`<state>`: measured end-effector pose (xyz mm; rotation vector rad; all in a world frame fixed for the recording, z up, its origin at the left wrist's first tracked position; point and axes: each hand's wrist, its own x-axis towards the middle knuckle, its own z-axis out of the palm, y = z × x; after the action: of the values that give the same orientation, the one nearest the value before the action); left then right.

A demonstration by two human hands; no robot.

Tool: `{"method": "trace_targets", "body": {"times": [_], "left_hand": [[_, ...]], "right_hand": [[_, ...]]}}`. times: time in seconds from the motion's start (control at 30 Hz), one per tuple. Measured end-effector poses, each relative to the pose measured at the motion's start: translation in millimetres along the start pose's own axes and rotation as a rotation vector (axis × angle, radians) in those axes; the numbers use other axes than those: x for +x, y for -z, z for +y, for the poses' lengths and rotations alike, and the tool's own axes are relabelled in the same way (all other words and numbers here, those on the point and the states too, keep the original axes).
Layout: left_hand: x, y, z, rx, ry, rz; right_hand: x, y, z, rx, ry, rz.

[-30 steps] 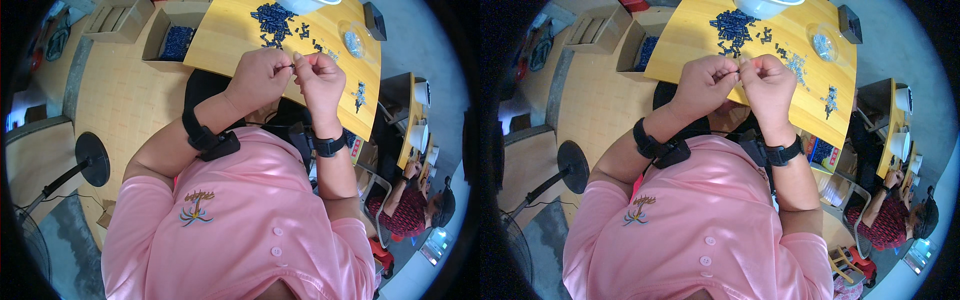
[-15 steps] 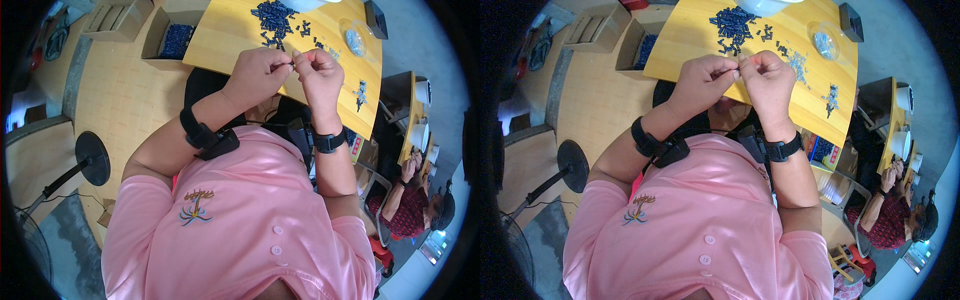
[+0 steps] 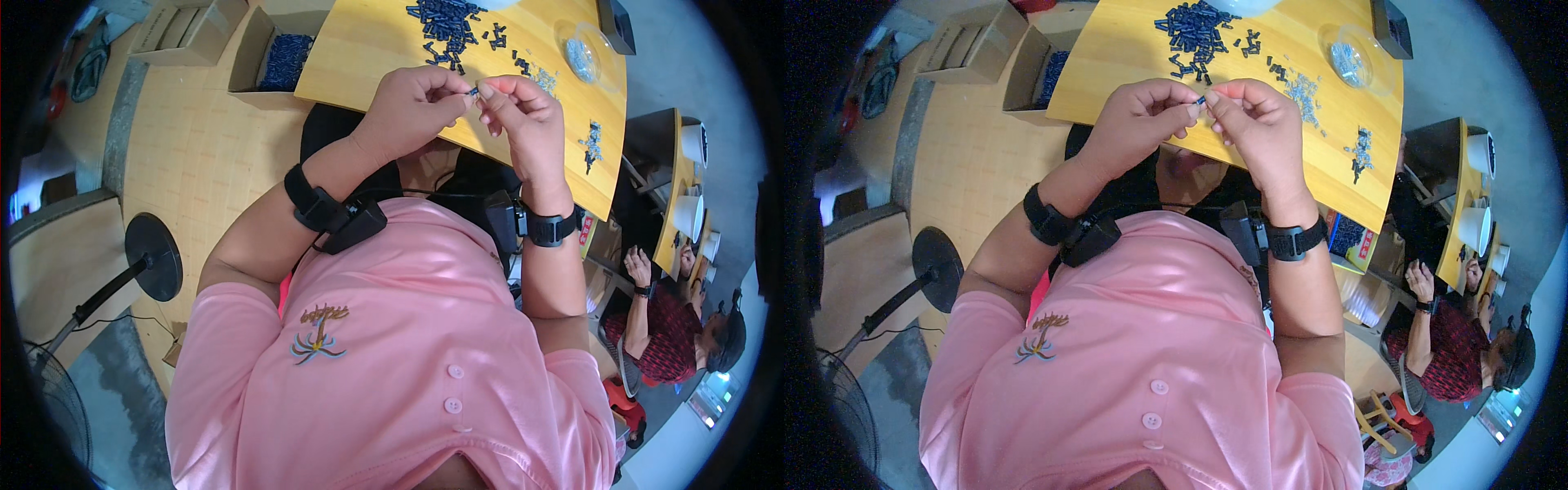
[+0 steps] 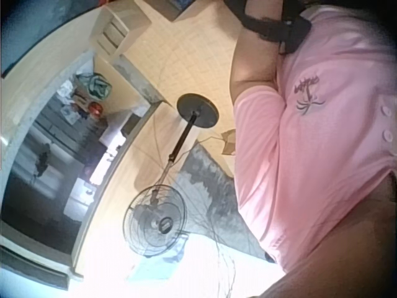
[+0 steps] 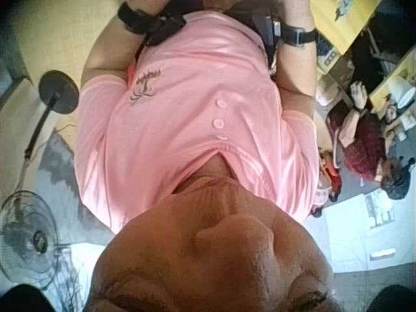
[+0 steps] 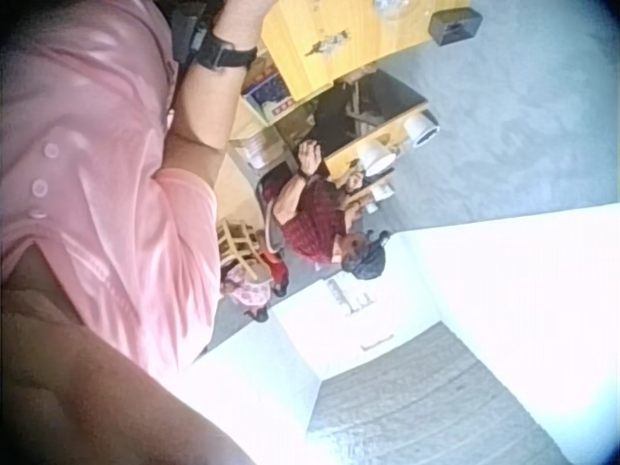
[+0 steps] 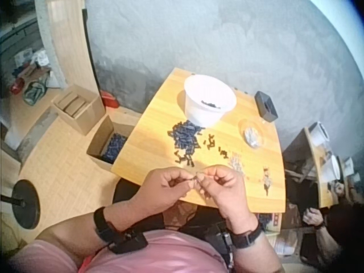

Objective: The person picks up a blue plastic piece and a silver metal pin, joins them together by hand, and places the assembled component back onto the table.

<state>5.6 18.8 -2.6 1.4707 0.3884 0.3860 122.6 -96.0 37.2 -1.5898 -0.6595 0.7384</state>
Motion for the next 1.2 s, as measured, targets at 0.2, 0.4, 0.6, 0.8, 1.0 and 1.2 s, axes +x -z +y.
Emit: {"method": "trace_targets", "body": {"times": [0.2,0.4,0.6,0.8,1.0,1.2], "left_hand": [[1,0,2,-0.012,-0.025,-0.010],[1,1,1,-0.003,-0.037,0.003],[-2,2,6,-0.121,0.077,-0.022],[-3,6,3,-0.170,0.175,-0.052],[-1,3,8,-0.098,0.148,-0.046],[0,3,8,-0.079,0.125,-0.035]], "right_hand": [[1,0,1,0.063,0.017,-0.011],[1,-2,1,0.079,0.028,-0.022],[2,2,6,-0.049,0.101,-0.002],[1,1,10,-0.134,0.113,0.001],[0,-3,15,-0.177,0.177,0.063],[-4,-6,13,-0.096,0.081,0.101]]}}
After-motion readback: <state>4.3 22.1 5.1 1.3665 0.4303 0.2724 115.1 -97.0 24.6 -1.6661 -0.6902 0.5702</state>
